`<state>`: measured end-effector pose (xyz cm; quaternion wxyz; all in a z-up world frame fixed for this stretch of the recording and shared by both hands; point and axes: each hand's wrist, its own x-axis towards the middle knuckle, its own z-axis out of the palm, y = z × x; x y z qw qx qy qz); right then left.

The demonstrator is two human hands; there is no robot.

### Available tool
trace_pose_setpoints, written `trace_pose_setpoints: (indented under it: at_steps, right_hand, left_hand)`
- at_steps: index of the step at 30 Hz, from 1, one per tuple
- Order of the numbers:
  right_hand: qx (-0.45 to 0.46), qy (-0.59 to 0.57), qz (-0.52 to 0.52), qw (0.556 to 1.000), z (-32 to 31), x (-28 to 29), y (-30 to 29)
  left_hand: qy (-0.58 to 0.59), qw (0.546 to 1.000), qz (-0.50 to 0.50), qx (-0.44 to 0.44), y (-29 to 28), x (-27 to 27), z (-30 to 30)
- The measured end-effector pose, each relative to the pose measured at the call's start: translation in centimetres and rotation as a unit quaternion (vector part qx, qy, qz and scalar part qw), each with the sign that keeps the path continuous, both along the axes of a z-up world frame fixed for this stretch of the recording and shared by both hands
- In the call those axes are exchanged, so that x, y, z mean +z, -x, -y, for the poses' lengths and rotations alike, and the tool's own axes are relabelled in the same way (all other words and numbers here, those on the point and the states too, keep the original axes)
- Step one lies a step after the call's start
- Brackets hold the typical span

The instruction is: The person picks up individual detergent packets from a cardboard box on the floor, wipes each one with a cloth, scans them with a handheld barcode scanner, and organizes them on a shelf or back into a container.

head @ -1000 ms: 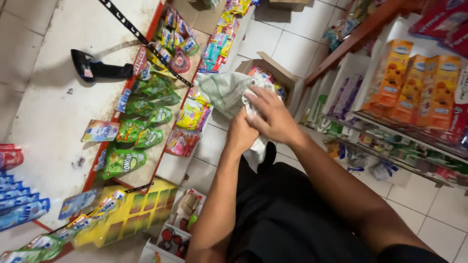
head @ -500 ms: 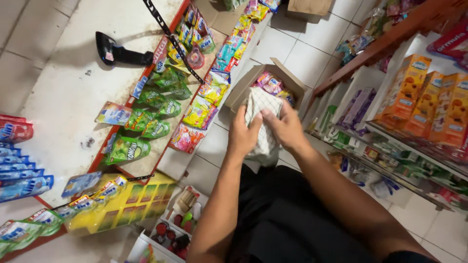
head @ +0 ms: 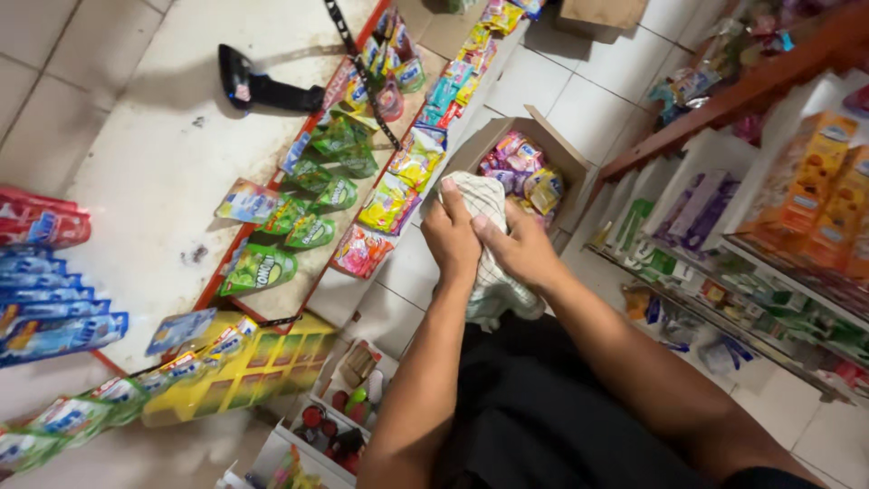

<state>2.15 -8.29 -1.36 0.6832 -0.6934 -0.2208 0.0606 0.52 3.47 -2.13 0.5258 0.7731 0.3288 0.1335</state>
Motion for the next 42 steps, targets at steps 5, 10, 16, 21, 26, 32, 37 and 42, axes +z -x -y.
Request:
trace_pose_setpoints:
  at_steps: [5,10,16,21,26,32,37,42]
  right_hand:
    - [-0.147,0.175,-0.138,0.964,-1.2,1.0,-0.6]
    - [-0.030,0.102,-0.142,0.984,-1.1,1.1,-0.2]
    - [0.053,0.246,0.261,0.932,-2.3,4.2,2.6]
    - [-0.021,0.272,0.240,0.932,-3.7,5.9,2.6]
    - [-0.171,0.206,0.176,0.947,-4.7,4.2,2.4]
    - [-0.090,0.241,0.127,0.958,-5.3,1.9,0.3]
    - [-0.078,0.193,-0.098,0.973,-4.5,1.3,-1.6]
    - [-0.089,0.322,-0.187,0.924,-4.4,0.7,-2.3]
  left_hand:
    - [-0.086,0.986,0.138,-0.042,2.1,2.0,0.0]
    - [-0.067,0.962,0.160,-0.211,4.8,3.1,-0.5]
    - [0.580,0.778,0.197,-0.139,3.6,2.2,-4.6]
    - [0.430,0.870,0.214,-0.106,3.1,-0.3,-5.6]
    - [0.200,0.965,0.116,-0.126,2.9,-6.0,-5.6]
    - [0.309,0.939,0.137,-0.059,1.4,-8.0,-5.4]
    - [0.377,0.910,0.106,-0.137,1.6,-2.4,-5.7]
    - [0.345,0.886,0.190,-0.244,3.7,0.8,-6.4]
